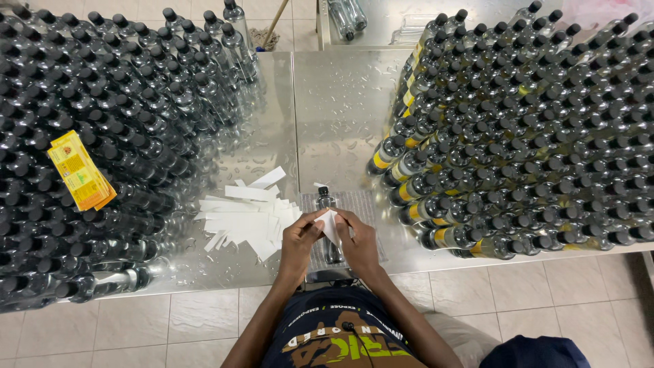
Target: The person labels bottles by hand. The person takes a paper label from a stack, wraps it around a clear plastic bottle, and presses it into place. The person then places the labeled bottle into a large group of similar bottles on a metal table.
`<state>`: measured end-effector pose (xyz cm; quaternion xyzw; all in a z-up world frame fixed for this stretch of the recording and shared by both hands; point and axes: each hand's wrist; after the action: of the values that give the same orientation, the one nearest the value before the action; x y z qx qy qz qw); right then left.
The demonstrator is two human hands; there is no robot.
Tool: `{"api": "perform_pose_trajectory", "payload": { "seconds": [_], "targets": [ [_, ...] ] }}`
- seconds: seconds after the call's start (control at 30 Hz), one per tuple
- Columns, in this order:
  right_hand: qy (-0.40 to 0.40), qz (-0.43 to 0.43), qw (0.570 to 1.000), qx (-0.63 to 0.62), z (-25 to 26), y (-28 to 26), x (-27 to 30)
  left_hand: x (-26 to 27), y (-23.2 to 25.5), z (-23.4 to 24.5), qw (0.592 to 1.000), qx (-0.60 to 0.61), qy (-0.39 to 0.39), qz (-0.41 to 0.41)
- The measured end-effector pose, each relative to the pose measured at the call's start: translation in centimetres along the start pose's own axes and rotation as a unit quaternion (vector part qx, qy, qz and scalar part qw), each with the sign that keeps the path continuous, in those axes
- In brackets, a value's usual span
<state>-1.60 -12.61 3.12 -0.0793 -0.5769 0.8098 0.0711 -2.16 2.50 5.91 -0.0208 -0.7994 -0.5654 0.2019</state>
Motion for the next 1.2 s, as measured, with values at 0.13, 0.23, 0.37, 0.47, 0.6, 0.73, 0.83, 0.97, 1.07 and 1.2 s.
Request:
{"api": "perform_pose_trajectory", "payload": {
  "seconds": [0.13, 0.23, 0.37, 0.47, 0.6, 0.73, 0.83, 0.97, 1.07, 1.2],
  "targets": [
    [0.022, 0.051, 0.995, 0.079, -0.1, -0.3, -0.4, -0.5, -1.4, 1.2, 0.999, -0.042, -0.007, -0.025],
    [0.044, -0.012, 0.996, 0.077, 0.4, 0.8, -0.4, -1.1, -2.2, 2.4, 0.997, -0.056, 0.024, -0.039],
    [-0.01, -0.099, 0.993, 0.059, 1.4, 4.4, 0.2, -2.2, -1.3, 3.9, 0.991, -0.017, 0.128, -0.04],
    [-0.068, -0.121, 0.988, 0.065, 2.3, 4.7, 0.5, -3.8, -2.9, 5.5, 0.983, 0.004, 0.165, -0.075],
    [-0.052, -0.07, 0.995, 0.045, 3.4, -0.3, -0.4, -3.2, -2.2, 5.8, 0.988, -0.045, 0.127, -0.076],
    [-0.063, -0.02, 0.998, -0.002, 1.1, -0.7, -1.4, -2.0, -1.0, 5.1, 0.991, -0.112, 0.069, -0.026],
    [-0.133, -0.047, 0.989, -0.036, -0.1, -0.8, -1.3, -2.3, -2.4, 5.8, 0.993, -0.081, 0.018, -0.079],
    [-0.106, -0.115, 0.984, -0.089, -1.3, 0.5, -0.5, -2.7, -3.0, 7.3, 0.988, -0.103, 0.05, -0.105],
    [-0.048, -0.154, 0.978, -0.136, -1.7, 1.3, -0.4, -2.4, -2.6, 8.9, 0.978, -0.185, 0.071, -0.069],
    [0.013, -0.17, 0.964, -0.203, -2.1, 2.6, -0.1, -1.9, -5.2, 10.0, 0.992, -0.123, -0.005, 0.024]
  ]
}}
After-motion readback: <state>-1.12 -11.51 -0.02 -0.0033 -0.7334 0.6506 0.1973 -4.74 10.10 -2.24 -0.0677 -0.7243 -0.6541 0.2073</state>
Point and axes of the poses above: each hand's wrist, its own x-axis away from the middle knuckle, its own z-axis out of the back of the hand, y = z × x, and after that the axes turned 10 degrees about y, right-handed
